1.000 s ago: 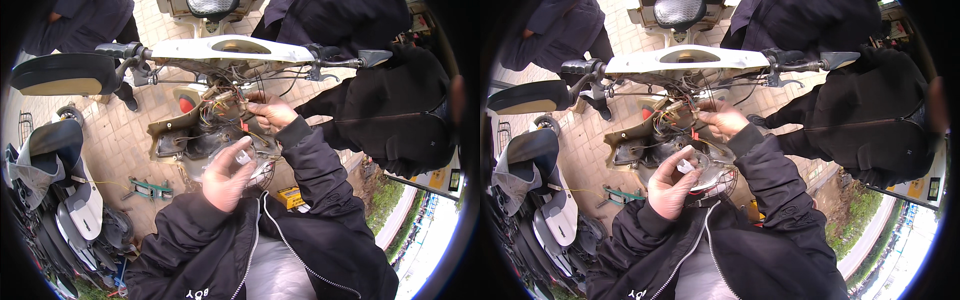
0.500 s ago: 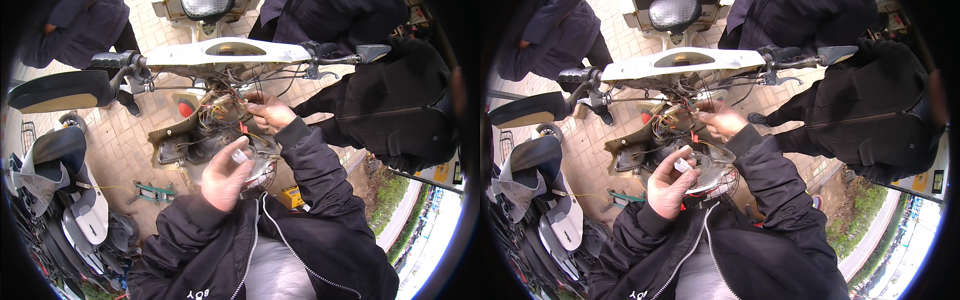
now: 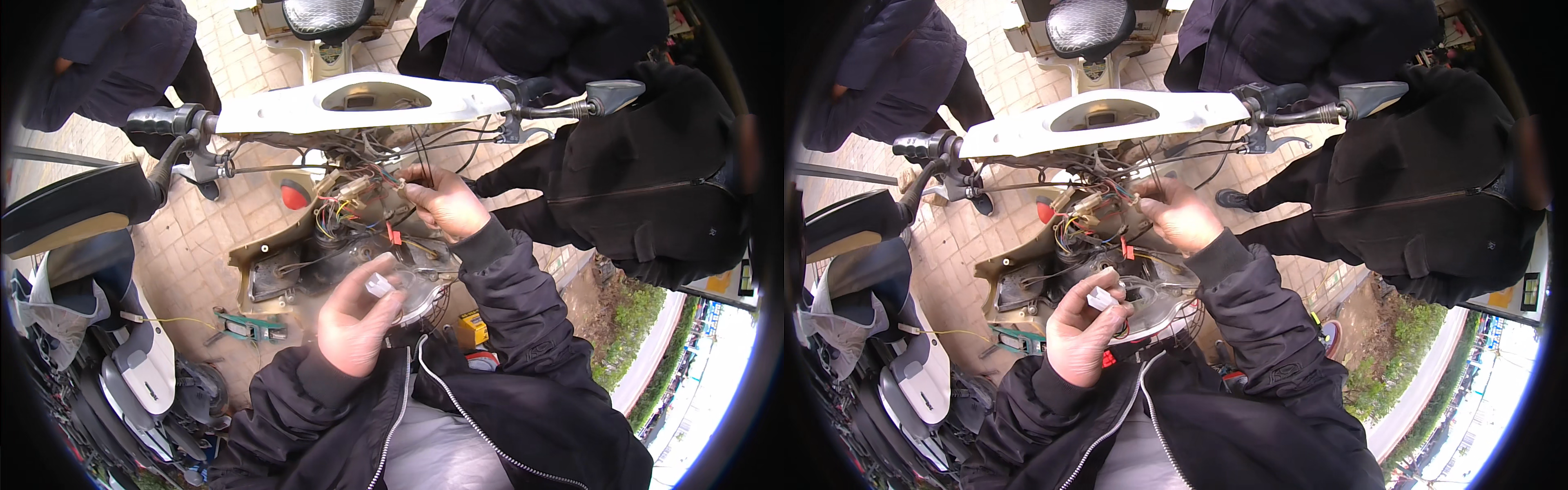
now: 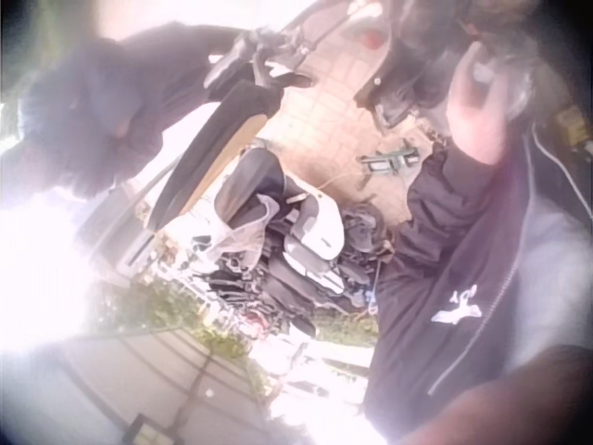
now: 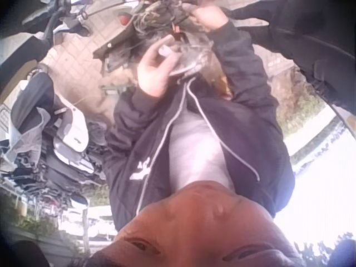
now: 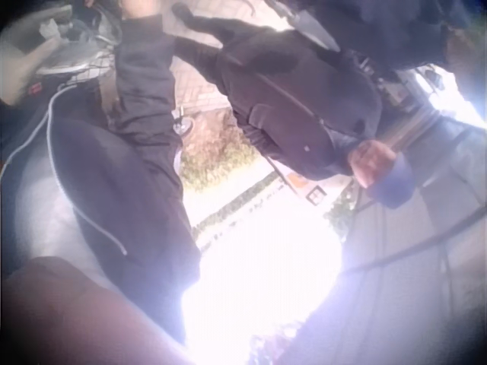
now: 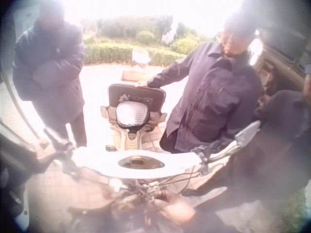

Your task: The person uses a multimeter to test continuity on wires near the scooter's handlebar. They then connect a new wiring harness to the scooter's internal wiring and secure the connections with tape.

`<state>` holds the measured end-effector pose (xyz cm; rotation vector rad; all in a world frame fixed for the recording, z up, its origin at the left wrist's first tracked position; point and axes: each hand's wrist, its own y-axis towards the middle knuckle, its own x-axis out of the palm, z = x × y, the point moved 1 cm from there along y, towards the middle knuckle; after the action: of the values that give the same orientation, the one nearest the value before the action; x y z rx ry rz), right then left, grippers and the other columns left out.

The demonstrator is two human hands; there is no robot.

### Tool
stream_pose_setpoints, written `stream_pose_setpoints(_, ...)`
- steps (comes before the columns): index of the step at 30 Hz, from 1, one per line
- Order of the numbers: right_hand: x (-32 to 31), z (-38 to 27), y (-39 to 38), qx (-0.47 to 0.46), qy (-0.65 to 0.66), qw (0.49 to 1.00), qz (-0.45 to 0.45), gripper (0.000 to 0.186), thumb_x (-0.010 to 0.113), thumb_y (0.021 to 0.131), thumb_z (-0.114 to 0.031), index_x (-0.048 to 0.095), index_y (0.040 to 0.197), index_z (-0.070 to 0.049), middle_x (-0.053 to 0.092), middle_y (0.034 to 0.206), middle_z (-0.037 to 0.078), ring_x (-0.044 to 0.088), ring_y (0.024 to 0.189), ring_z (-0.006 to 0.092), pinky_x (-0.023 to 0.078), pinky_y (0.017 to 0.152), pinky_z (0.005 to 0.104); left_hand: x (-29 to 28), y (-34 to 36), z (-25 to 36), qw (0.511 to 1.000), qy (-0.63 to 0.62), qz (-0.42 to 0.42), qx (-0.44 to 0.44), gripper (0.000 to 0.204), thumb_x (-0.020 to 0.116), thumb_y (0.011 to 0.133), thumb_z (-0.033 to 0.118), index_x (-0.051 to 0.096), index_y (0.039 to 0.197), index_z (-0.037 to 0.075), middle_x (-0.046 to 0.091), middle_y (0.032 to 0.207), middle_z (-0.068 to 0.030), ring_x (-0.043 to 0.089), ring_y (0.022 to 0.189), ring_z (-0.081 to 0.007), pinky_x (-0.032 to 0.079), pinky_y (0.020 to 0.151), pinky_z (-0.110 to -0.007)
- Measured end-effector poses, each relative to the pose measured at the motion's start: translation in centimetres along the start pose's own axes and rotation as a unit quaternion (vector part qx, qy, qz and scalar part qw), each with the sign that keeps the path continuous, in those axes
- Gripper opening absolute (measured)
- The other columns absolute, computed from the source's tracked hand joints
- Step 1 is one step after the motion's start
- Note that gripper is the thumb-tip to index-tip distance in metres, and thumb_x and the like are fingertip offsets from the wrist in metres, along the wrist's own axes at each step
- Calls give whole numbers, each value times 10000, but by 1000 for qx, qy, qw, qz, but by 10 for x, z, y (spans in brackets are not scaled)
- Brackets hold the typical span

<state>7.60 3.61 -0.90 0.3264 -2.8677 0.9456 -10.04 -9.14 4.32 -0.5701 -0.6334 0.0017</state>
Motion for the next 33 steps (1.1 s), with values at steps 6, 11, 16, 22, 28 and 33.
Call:
stream_pose_setpoints(6,-11,0,4,57,82,994,-52,211,537,930,-52,528,1138,-15,566,818,20,356,457,39,258,402,195,1,2,3,998,-12,14,-52,422,631,854,-63,541,1261,4,602,1069,-72,605,961,-163,496,874,-303)
stream_pose_setpoints(11,-19,2,9,79,149,979,-117,229,521,935,-37,512,1163,-20,558,803,19,355,449,49,260,401,202,3,8,5,998,-31,16,-61,424,623,850,-76,543,1259,4,605,1063,-77,601,951,-168,499,871,-309)
stream_pose_setpoints(16,-19,3,9,68,158,978,-116,220,508,944,-36,522,1163,-17,567,801,17,358,447,50,259,399,203,1,11,5,998,-15,17,-62,420,627,853,-66,542,1259,2,601,1064,-74,601,953,-163,498,874,-307)
stream_pose_setpoints(22,-9,2,3,64,164,981,-77,204,515,951,-63,534,1147,-12,555,774,1,377,448,46,249,396,197,7,10,9,999,19,-4,-42,409,642,863,-18,540,1259,0,594,1064,-65,599,943,-154,496,800,-279)
stream_pose_setpoints(28,-1,-6,-32,8,126,992,-15,330,581,926,-167,514,1206,-5,607,914,8,551,538,47,328,402,171,27,0,16,967,239,-36,84,296,669,843,32,652,1139,37,531,976,-33,527,846,-104,443,771,-236)
stream_pose_setpoints(33,4,-1,-100,-45,208,977,-31,291,555,937,-115,576,1194,20,672,987,74,516,534,63,386,482,182,48,-7,17,941,308,-63,130,310,702,811,84,683,1120,69,555,942,-39,503,879,-149,413,781,-263)
